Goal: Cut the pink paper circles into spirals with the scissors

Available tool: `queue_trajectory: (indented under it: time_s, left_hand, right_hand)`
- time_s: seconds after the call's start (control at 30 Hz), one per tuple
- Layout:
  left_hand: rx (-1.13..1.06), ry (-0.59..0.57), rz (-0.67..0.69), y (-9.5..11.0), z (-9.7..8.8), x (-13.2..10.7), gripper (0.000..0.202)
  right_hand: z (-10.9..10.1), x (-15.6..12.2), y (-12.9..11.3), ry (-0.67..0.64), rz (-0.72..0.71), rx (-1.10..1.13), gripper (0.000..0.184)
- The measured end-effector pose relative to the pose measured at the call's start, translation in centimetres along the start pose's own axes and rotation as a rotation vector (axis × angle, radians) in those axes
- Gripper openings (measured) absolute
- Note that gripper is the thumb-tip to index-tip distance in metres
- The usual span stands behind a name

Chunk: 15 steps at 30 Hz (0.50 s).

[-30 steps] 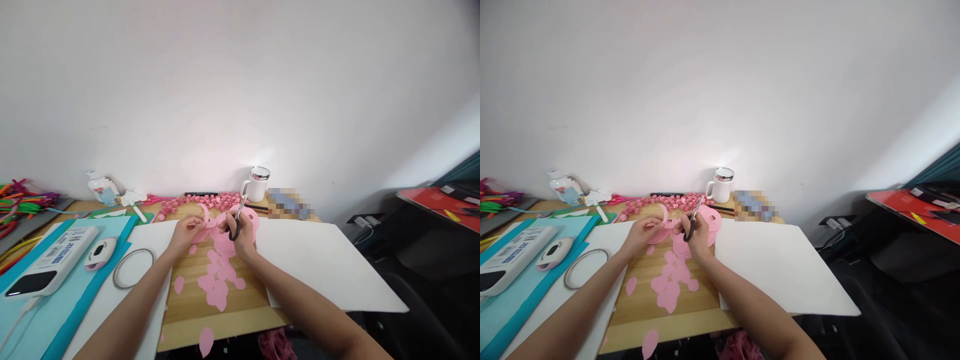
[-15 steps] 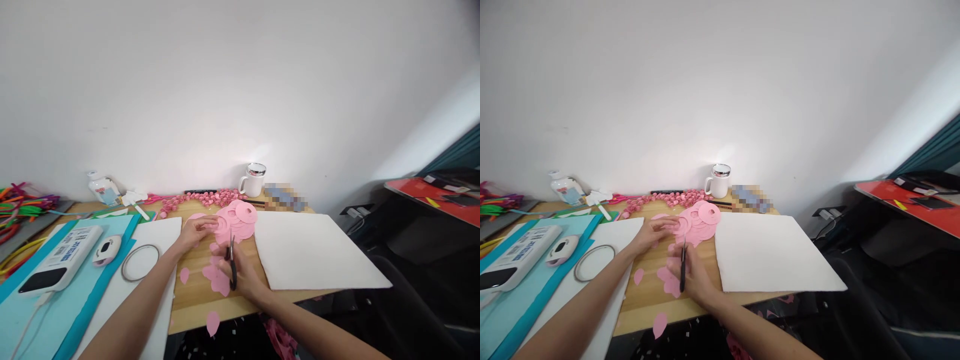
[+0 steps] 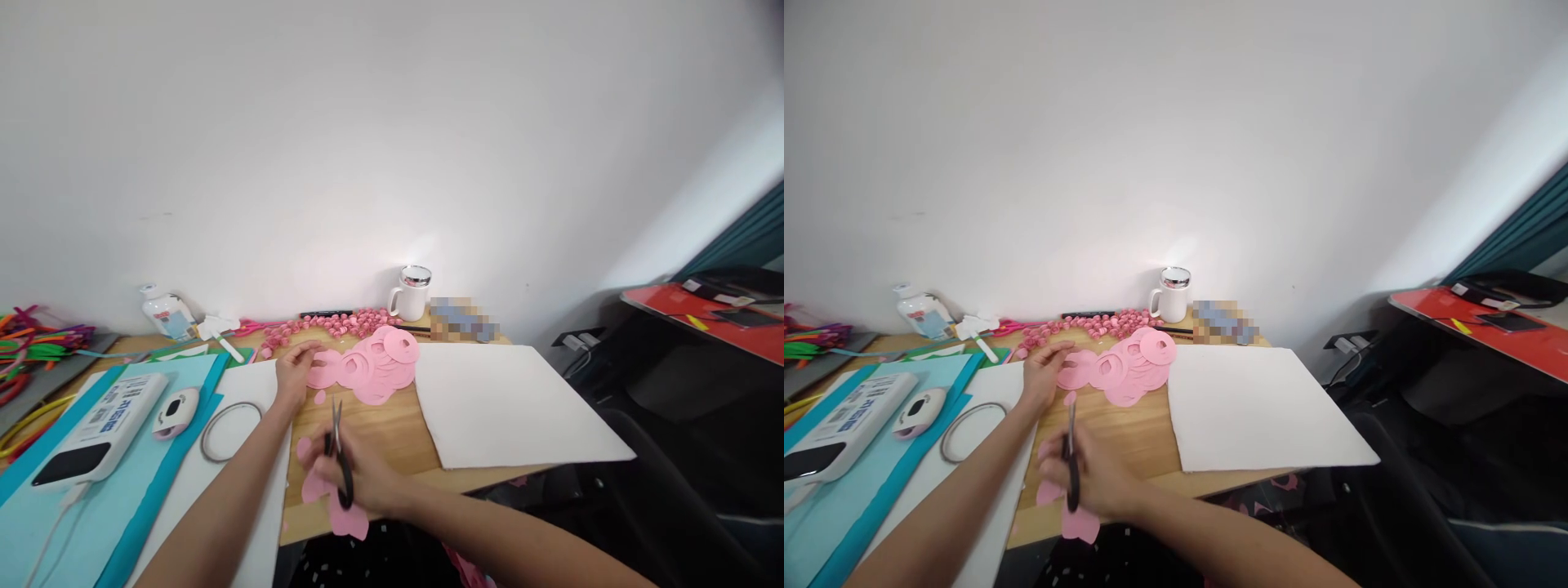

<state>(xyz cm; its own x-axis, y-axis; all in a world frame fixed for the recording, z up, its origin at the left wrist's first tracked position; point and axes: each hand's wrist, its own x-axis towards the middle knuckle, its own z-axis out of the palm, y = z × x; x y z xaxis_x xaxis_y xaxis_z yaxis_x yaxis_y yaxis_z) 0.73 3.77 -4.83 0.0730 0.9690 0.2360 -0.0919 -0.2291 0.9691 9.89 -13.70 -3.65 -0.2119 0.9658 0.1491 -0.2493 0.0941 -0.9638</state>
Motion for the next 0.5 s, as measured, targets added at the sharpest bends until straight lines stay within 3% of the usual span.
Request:
queue_trajectory:
  time_s: [0.1, 0.2, 0.23, 0.33, 0.43, 0.5]
  left_hand:
    - [0.017, -0.025, 0.0, 0.0, 0.2, -0.2, 0.026]
    - [0.023, -0.029, 0.008, -0.2, 0.5, -0.3, 0.027]
    - [0.022, -0.022, 0.006, -0.3, 0.5, -0.3, 0.027]
    - [0.008, 0.003, -0.026, -0.7, 0.2, -0.1, 0.029]
    - [0.0, -0.007, -0.066, -0.9, -0.2, 0.1, 0.03]
    - [0.009, -0.022, -0.076, -1.0, -0.4, 0.2, 0.031]
  right_hand:
    - [2.9, -3.1, 0.5, -0.115, 0.089, 0.172, 0.038]
    - [3.9, -3.6, 0.4, -0.248, 0.094, 0.312, 0.052]
    - [3.6, -2.9, 0.1, -0.214, 0.079, 0.279, 0.05]
    - [1.4, 1.3, -0.9, 0.104, -0.075, 0.123, 0.044]
    - [-0.8, 5.6, -1.1, 0.155, -0.155, -0.003, 0.036]
    - [-1.3, 6.7, -0.7, 0.141, -0.145, -0.081, 0.036]
